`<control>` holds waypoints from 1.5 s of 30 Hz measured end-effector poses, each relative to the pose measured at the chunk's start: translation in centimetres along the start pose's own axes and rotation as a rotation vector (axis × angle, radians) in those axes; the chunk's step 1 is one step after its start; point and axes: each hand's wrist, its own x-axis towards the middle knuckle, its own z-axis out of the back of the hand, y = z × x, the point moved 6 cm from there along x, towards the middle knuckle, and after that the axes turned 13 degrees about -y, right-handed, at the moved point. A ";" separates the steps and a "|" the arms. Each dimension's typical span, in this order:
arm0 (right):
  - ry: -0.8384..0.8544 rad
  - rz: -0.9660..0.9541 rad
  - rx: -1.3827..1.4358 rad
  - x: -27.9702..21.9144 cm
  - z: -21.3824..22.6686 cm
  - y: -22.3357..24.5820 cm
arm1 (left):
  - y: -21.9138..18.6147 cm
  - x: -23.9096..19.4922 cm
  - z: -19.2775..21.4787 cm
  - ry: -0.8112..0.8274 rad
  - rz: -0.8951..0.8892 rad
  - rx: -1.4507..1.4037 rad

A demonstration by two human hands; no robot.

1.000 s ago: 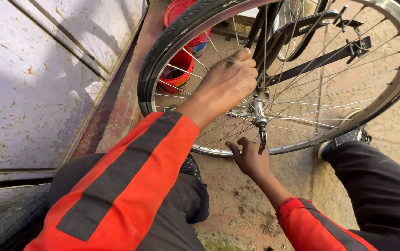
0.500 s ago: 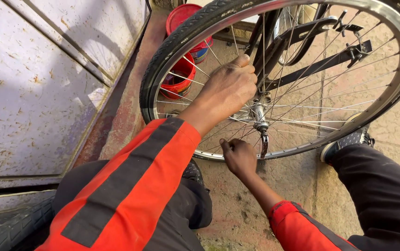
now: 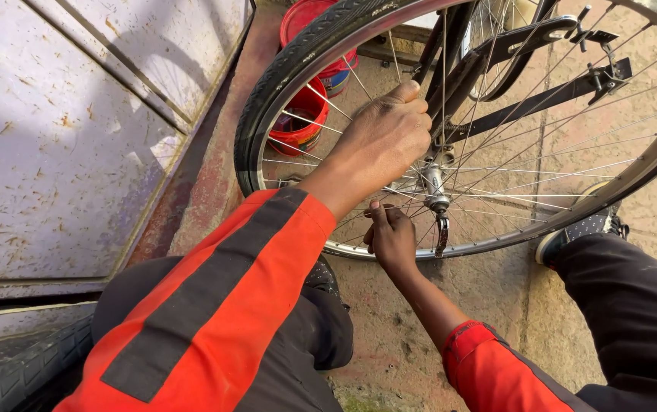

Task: The person handles a bicycle disc brake rotor, manipulating its internal components with their hands. They then remove the rear wheel from the bicycle frame, take off the tire, and remove the inner tube from the rim.

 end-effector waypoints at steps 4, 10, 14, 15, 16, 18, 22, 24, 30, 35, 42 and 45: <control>0.019 -0.052 0.006 -0.2 0.0 0.5 | 0.8 0.1 1.5 -0.045 -0.054 -0.027; 0.158 -0.171 0.194 0.4 -1.5 0.6 | 0.0 0.3 2.2 -0.046 -0.170 0.449; 0.173 -0.158 0.531 1.0 -2.6 0.5 | -0.2 0.1 1.6 -0.069 -0.187 0.552; 0.171 -0.157 0.530 1.0 -2.7 0.4 | -0.2 0.1 1.4 -0.070 -0.186 0.551; 0.144 -0.191 0.566 1.2 -2.6 0.1 | -0.3 0.2 1.2 -0.087 -0.169 0.478; 0.117 -0.228 0.605 1.2 -2.5 0.2 | -0.3 0.2 0.8 -0.103 -0.155 0.404; 0.092 -0.189 0.590 1.4 -2.0 0.8 | -0.2 0.3 0.5 -0.141 -0.107 0.187; 0.092 -0.201 0.615 1.6 -1.9 0.5 | -0.4 0.3 0.3 -0.157 -0.089 0.115; 0.277 -0.246 0.247 0.9 2.1 6.1 | -0.7 0.4 -0.3 -0.252 -0.037 -0.166; 0.613 0.269 -0.616 -2.5 11.6 21.2 | -0.8 1.0 1.0 -0.335 -0.037 -0.405; -0.182 1.066 -0.379 4.7 26.7 25.6 | -0.8 2.6 5.8 -0.131 -0.126 -0.290; -0.334 1.003 -0.763 8.3 28.7 23.5 | -0.4 3.3 4.7 0.073 -0.146 -0.357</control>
